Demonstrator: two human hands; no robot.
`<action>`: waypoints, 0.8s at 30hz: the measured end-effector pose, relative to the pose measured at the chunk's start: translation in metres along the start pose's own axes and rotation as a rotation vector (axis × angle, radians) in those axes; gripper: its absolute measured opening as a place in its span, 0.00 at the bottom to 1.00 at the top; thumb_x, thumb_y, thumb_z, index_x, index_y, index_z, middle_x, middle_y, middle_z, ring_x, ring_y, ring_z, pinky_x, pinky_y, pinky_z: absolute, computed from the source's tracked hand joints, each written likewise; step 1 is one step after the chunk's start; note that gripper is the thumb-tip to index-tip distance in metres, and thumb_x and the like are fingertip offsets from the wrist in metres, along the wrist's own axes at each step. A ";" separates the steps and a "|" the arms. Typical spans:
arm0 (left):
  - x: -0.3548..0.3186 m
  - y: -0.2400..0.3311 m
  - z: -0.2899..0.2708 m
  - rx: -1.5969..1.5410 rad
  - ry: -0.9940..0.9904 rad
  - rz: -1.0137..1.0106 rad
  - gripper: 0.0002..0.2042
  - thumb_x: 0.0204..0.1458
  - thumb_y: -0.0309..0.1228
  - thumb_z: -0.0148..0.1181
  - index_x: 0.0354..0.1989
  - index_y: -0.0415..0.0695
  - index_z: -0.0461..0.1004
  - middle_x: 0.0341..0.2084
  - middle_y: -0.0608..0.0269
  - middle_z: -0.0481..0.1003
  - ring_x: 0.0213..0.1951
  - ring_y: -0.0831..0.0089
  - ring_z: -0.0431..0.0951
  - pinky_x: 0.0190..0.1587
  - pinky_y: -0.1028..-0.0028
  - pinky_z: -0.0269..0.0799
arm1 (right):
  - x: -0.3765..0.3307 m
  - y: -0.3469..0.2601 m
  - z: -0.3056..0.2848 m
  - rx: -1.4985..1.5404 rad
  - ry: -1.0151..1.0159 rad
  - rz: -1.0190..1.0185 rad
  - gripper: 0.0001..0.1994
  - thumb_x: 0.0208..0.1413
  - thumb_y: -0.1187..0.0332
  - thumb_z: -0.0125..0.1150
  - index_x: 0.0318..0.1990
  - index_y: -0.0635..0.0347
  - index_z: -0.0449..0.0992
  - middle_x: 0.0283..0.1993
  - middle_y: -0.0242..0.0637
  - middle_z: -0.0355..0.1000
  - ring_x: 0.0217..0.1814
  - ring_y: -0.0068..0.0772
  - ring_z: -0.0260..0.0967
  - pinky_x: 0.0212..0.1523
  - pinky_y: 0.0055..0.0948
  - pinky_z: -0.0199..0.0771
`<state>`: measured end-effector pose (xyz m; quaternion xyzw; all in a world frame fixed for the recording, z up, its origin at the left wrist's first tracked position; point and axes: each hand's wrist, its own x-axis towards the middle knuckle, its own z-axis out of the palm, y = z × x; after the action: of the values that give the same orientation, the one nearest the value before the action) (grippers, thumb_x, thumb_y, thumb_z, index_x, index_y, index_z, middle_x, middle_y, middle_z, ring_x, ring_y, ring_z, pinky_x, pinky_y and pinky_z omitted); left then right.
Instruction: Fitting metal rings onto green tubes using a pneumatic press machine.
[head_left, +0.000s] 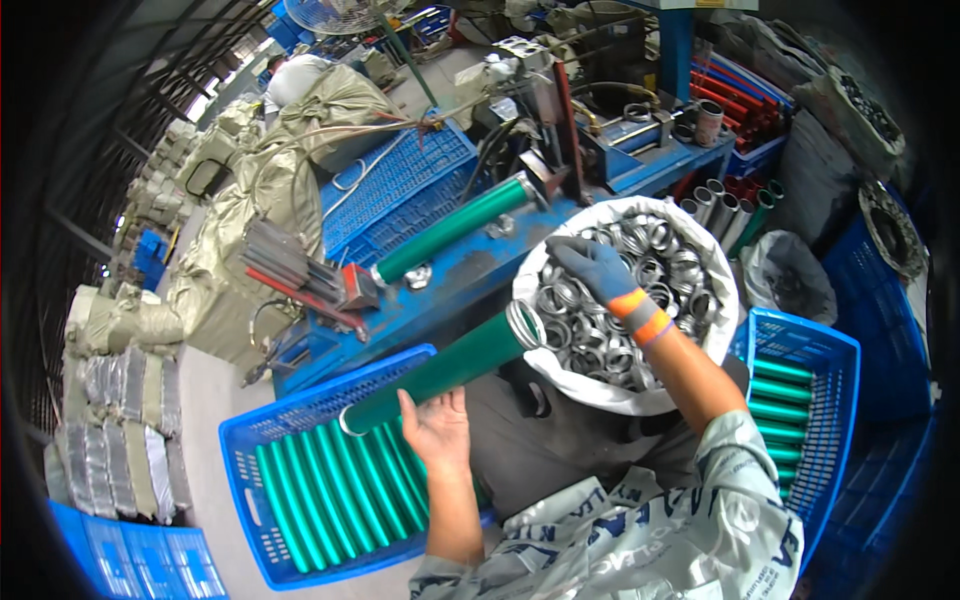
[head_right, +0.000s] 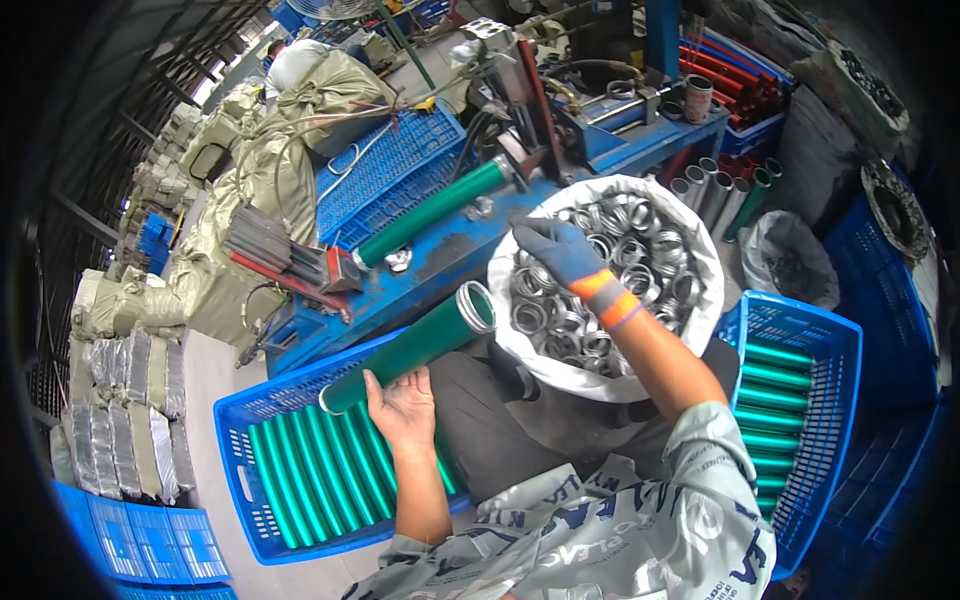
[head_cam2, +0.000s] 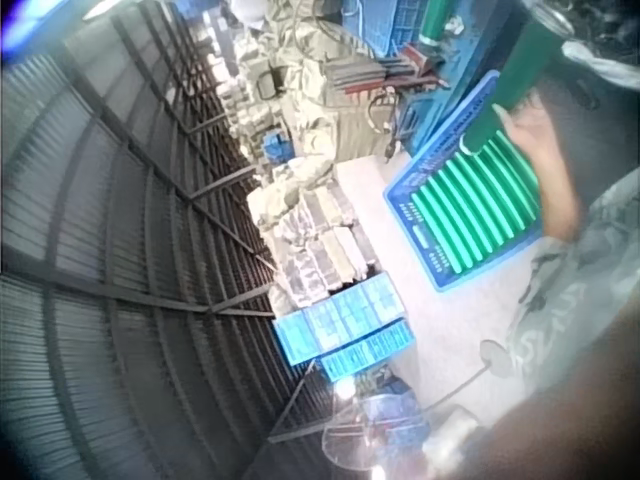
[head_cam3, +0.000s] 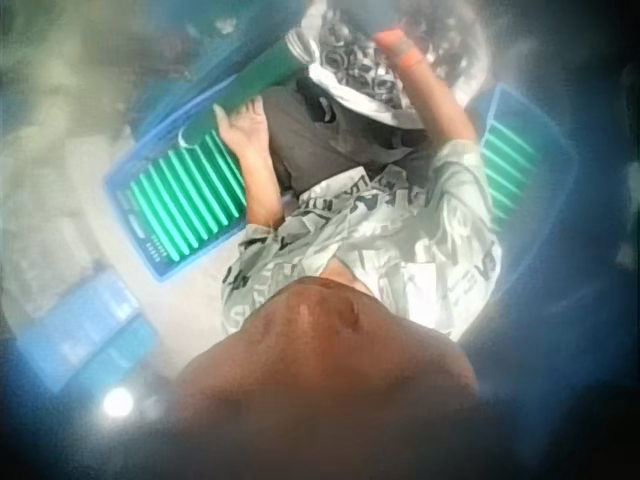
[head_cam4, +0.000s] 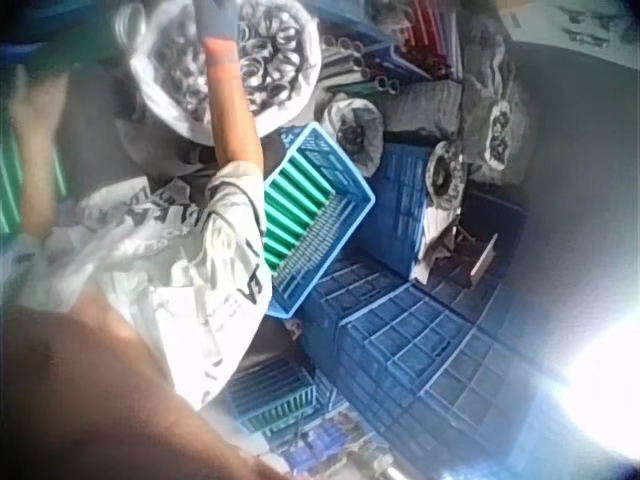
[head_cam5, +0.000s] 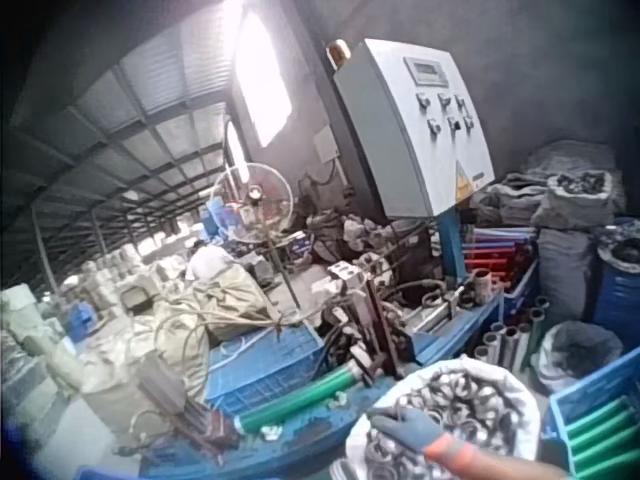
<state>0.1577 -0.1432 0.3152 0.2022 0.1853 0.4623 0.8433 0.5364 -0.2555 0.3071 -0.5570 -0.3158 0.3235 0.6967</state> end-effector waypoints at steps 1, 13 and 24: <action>0.001 0.012 -0.004 -0.056 0.015 -0.001 0.31 0.76 0.51 0.64 0.72 0.36 0.75 0.71 0.44 0.78 0.74 0.49 0.78 0.78 0.45 0.76 | 0.027 -0.003 0.023 -0.067 -0.016 -0.070 0.31 0.77 0.54 0.71 0.75 0.72 0.79 0.67 0.42 0.85 0.68 0.31 0.82 0.70 0.30 0.78; -0.001 0.061 -0.059 0.048 0.124 0.080 0.22 0.76 0.42 0.67 0.68 0.40 0.78 0.68 0.46 0.79 0.72 0.51 0.79 0.77 0.48 0.78 | 0.252 0.050 0.112 -1.716 0.020 -0.391 0.34 0.58 0.61 0.77 0.74 0.43 0.76 0.72 0.41 0.79 0.79 0.55 0.73 0.79 0.67 0.68; 0.102 -0.002 -0.003 0.275 0.088 -0.006 0.26 0.77 0.42 0.67 0.74 0.41 0.72 0.73 0.53 0.76 0.78 0.51 0.73 0.83 0.45 0.66 | 0.034 -0.069 0.027 -0.014 0.135 -0.451 0.35 0.63 0.77 0.67 0.79 0.66 0.69 0.67 0.39 0.79 0.61 0.30 0.79 0.63 0.32 0.81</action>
<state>0.2090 -0.0571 0.2988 0.2947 0.2841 0.4382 0.8003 0.5417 -0.2245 0.3819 -0.4974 -0.3871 0.1197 0.7670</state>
